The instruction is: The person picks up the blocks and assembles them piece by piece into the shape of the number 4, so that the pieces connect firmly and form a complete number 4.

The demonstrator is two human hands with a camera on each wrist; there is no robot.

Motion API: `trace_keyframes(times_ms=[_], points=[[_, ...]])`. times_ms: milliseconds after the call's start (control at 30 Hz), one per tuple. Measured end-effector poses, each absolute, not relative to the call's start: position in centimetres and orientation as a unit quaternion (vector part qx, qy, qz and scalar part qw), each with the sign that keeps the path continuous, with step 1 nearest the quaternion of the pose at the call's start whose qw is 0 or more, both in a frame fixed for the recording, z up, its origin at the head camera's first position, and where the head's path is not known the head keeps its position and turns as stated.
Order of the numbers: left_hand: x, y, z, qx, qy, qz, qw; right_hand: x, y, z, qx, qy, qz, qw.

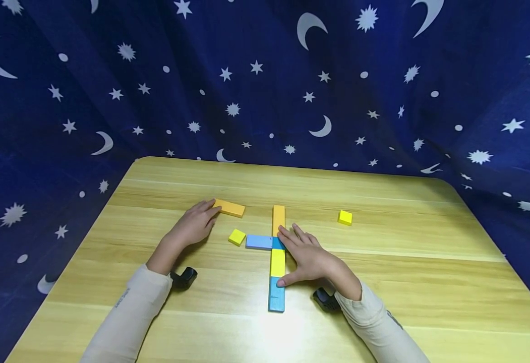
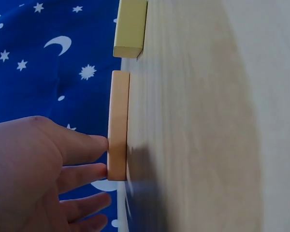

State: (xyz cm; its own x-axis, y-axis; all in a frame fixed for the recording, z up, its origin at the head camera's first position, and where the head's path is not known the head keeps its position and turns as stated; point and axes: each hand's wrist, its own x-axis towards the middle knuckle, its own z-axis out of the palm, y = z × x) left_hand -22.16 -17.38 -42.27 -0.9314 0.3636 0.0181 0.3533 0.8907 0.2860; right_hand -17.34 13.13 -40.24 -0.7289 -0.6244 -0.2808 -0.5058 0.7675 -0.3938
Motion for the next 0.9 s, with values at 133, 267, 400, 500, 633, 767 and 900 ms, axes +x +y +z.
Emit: trace_keyframes(times_ms=[133,267,400,500,633,767,900], points=[[-22.0,-17.2,-42.1,0.18,0.975,0.126,0.017,-17.4,13.1,-40.2,-0.31,0.918,-0.147,0.201],[-21.6,-16.7,-41.7,0.186,0.977,0.105,0.007,-17.3,13.1,-40.2,-0.311,0.917,-0.149,0.2],[-21.3,-16.4,-41.6,0.191,0.977,0.094,0.001,-17.3,13.1,-40.1,-0.312,0.917,-0.147,0.2],[-21.1,-16.2,-41.5,0.195,0.976,0.094,-0.001,-17.3,13.1,-40.1,-0.311,0.917,-0.147,0.201],[-21.1,-16.1,-41.5,0.204,0.972,0.113,-0.004,-17.2,13.1,-40.1,-0.311,0.917,-0.149,0.2],[-21.2,-16.2,-41.5,0.216,0.966,0.142,-0.015,-17.3,13.1,-40.1,-0.312,0.917,-0.148,0.2],[-21.3,-16.4,-41.6,0.217,0.964,0.152,-0.027,-17.3,13.2,-40.1,-0.313,0.917,-0.145,0.199]])
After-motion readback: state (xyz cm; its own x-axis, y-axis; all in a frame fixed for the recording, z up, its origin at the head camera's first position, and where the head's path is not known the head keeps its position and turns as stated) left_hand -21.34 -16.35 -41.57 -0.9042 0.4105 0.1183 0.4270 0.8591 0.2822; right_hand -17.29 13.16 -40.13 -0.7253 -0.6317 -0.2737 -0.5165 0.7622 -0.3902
